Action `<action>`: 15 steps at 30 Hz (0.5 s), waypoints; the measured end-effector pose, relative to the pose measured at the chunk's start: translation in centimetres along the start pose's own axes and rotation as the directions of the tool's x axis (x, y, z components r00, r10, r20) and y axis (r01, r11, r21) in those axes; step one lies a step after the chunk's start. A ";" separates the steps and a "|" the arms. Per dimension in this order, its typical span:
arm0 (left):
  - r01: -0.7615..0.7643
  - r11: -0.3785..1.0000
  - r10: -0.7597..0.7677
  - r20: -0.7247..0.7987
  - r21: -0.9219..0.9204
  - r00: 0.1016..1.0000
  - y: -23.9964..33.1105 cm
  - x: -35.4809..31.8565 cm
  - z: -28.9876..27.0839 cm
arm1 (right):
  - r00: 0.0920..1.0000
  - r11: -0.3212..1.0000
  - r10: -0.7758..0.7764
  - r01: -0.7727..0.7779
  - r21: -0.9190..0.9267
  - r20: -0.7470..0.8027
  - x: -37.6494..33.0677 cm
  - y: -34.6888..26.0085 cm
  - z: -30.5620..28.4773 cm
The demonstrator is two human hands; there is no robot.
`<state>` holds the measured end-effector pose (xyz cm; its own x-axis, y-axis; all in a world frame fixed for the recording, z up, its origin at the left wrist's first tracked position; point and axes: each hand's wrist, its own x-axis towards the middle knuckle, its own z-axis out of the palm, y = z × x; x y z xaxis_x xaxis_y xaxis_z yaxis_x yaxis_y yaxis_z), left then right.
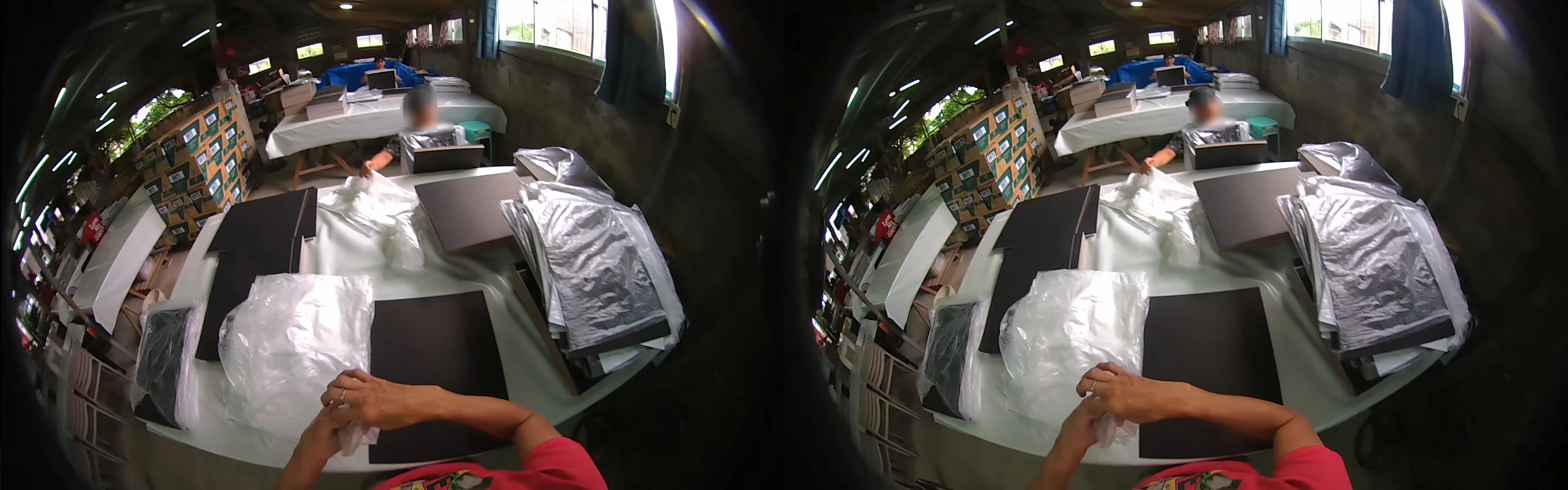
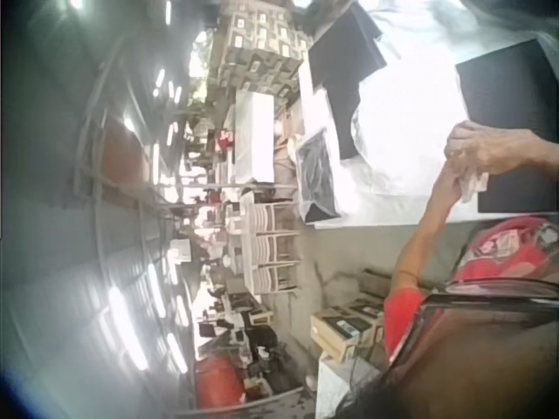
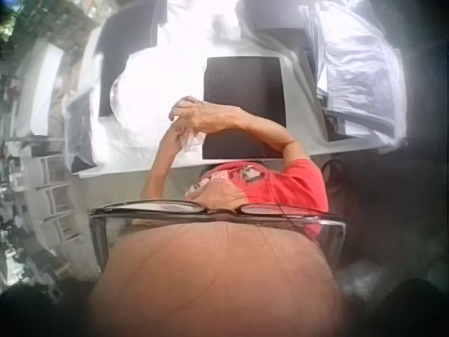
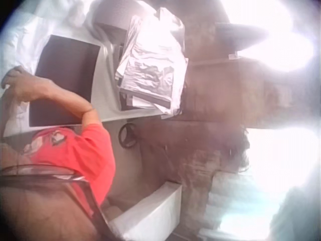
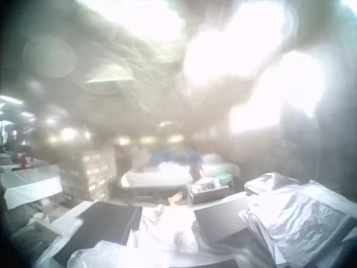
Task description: The person wraps several rectangular black panels in plastic sheets, sliding each panel into a sleeve or folding the plastic around it by hand.
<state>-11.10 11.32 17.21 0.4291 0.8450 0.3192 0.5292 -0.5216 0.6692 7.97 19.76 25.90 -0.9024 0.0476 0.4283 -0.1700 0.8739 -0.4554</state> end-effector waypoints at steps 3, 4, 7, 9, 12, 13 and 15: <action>0.290 0.731 -0.302 0.088 -0.617 0.949 3.7 2.0 1.4 | 0.997 0.986 0.066 -0.069 -0.149 -0.026 -3.2 -2.1 0.1; 0.255 0.721 -0.257 0.094 -0.644 0.962 4.0 2.1 2.2 | 0.997 0.983 0.069 -0.075 -0.166 -0.043 -4.2 -2.9 -0.1; -0.050 0.964 0.070 0.068 -0.262 0.995 6.5 2.9 3.1 | 0.993 0.973 0.072 -0.090 -0.214 -0.090 -6.8 -5.2 -0.8; 0.276 0.572 -0.258 0.150 -0.773 0.955 6.2 2.1 5.3 | 0.993 0.968 0.049 -0.074 -0.239 -0.107 -7.9 -6.4 -0.7; 0.370 -0.085 -0.295 0.378 -0.925 0.878 7.3 2.4 7.2 | 0.998 0.960 0.000 -0.019 -0.279 -0.067 -10.1 -7.8 -0.5; 0.371 -0.244 -0.241 0.426 -0.896 0.872 7.9 2.6 7.7 | 0.997 0.961 -0.024 0.005 -0.276 -0.067 -11.0 -8.3 -0.6; 0.328 -0.267 -0.217 0.388 -0.906 0.896 7.8 2.1 8.9 | 0.994 0.959 -0.092 0.073 -0.274 -0.059 -12.2 -9.6 -1.0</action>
<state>0.46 7.98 17.13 0.5534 0.8243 -0.1194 -0.6639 0.5231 0.5344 20.99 11.31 25.86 -0.8582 -0.0047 0.5133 -0.1201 0.9740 -0.1919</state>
